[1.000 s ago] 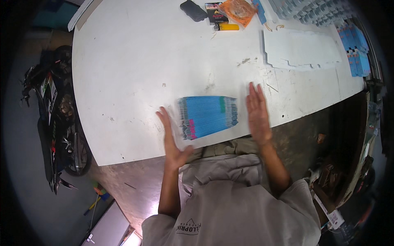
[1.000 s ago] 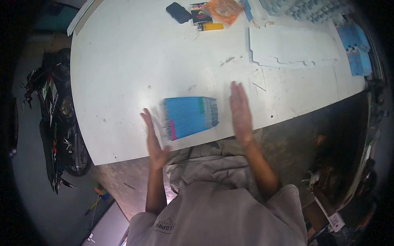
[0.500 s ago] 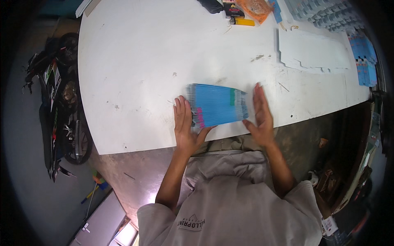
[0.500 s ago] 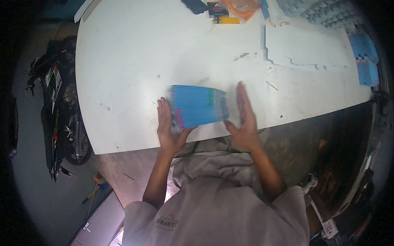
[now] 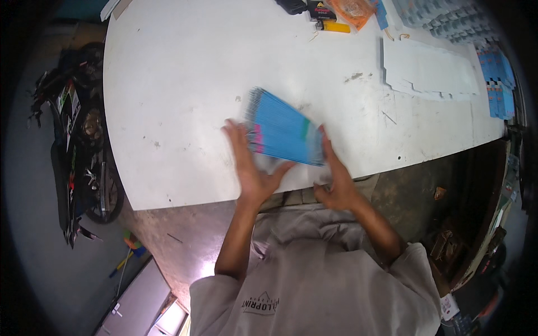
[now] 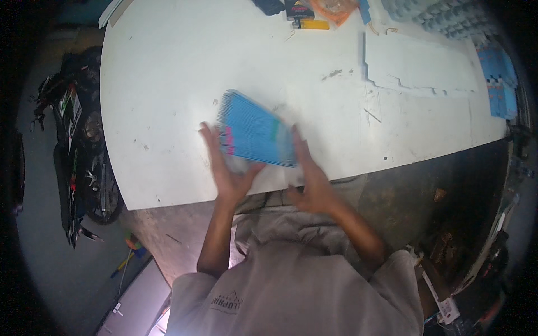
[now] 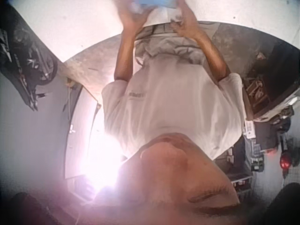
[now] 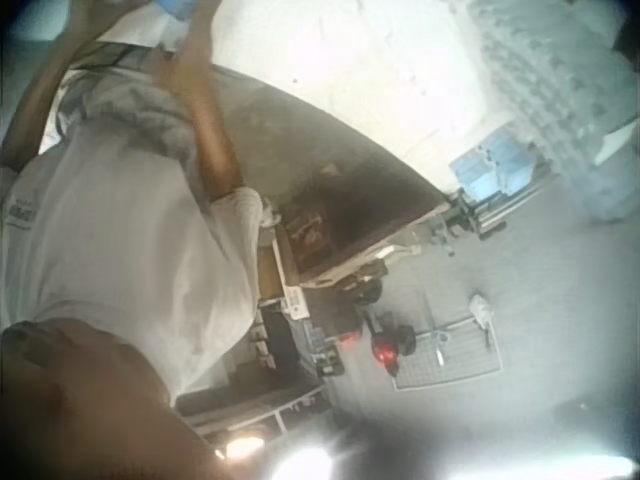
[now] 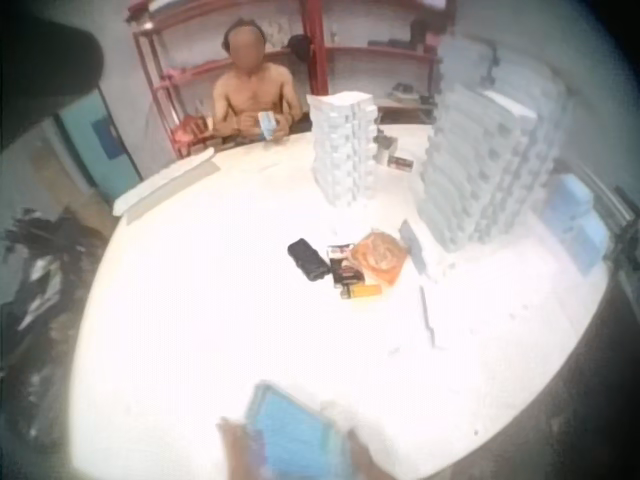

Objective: The person folds blue printed paper sheets into small box shapes on a white table, then stacks the finished boxes. The person also gathers and aligns the stack of completed boxes before placing them aside.

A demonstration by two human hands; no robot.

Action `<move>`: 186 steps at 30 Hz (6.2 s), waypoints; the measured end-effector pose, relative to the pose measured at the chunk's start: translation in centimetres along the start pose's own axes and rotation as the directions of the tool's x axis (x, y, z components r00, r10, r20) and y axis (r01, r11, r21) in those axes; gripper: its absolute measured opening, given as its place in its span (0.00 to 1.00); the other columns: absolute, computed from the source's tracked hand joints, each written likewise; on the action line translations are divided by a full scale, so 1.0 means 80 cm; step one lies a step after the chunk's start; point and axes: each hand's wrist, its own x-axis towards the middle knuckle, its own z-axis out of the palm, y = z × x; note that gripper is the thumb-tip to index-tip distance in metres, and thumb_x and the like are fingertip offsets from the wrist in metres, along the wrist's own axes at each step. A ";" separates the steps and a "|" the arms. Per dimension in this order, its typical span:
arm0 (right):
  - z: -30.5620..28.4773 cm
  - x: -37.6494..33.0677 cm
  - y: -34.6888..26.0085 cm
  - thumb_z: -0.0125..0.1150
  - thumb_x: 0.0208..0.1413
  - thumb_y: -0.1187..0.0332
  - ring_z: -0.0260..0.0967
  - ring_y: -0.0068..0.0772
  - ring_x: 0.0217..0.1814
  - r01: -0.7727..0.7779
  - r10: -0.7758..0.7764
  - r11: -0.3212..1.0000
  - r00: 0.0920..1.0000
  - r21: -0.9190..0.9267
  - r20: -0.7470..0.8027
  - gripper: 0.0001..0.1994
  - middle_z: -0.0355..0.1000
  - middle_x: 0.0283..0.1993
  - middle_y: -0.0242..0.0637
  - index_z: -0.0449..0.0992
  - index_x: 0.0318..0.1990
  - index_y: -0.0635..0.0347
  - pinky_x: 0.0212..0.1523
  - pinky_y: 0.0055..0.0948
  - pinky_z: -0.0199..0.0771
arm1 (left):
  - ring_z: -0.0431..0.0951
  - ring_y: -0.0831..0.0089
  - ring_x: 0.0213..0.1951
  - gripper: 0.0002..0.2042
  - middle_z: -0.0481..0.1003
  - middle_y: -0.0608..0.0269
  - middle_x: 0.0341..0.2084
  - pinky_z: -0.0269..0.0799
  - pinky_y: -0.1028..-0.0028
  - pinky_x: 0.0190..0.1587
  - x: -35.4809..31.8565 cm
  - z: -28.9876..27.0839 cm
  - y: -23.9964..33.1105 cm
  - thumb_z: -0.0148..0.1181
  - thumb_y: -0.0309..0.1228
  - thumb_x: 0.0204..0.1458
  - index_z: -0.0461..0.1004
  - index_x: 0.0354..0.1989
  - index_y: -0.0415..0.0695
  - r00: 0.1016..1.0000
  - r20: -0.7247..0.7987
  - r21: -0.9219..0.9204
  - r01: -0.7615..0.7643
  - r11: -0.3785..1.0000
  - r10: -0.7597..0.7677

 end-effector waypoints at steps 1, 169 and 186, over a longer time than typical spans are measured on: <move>-0.006 0.010 0.005 0.56 0.42 0.81 0.35 0.46 0.87 -0.041 0.066 0.984 0.988 0.175 -0.142 0.56 0.33 0.86 0.52 0.32 0.80 0.69 0.83 0.42 0.38 | 0.33 0.35 0.80 0.68 0.33 0.29 0.78 0.36 0.44 0.78 -0.005 0.006 0.009 0.84 0.49 0.38 0.38 0.78 0.26 0.997 0.072 0.030 -0.044 0.999 0.042; -0.001 0.056 0.013 0.17 0.65 0.24 0.36 0.46 0.87 0.004 0.148 0.870 0.952 0.493 -0.268 0.54 0.41 0.84 0.53 0.41 0.81 0.65 0.83 0.45 0.32 | 0.45 0.42 0.79 0.50 0.49 0.25 0.75 0.34 0.51 0.80 0.060 0.010 0.038 0.19 0.70 0.65 0.49 0.76 0.31 0.971 -0.207 -0.734 -0.073 0.675 -0.120; -0.024 0.091 0.023 0.18 0.63 0.22 0.38 0.47 0.87 0.029 0.071 0.913 0.971 0.406 -0.227 0.56 0.44 0.83 0.55 0.43 0.80 0.65 0.83 0.45 0.34 | 0.39 0.45 0.80 0.53 0.45 0.27 0.76 0.27 0.54 0.81 0.067 0.015 0.057 0.23 0.72 0.64 0.44 0.77 0.28 0.974 -0.197 -0.603 -0.032 0.797 -0.110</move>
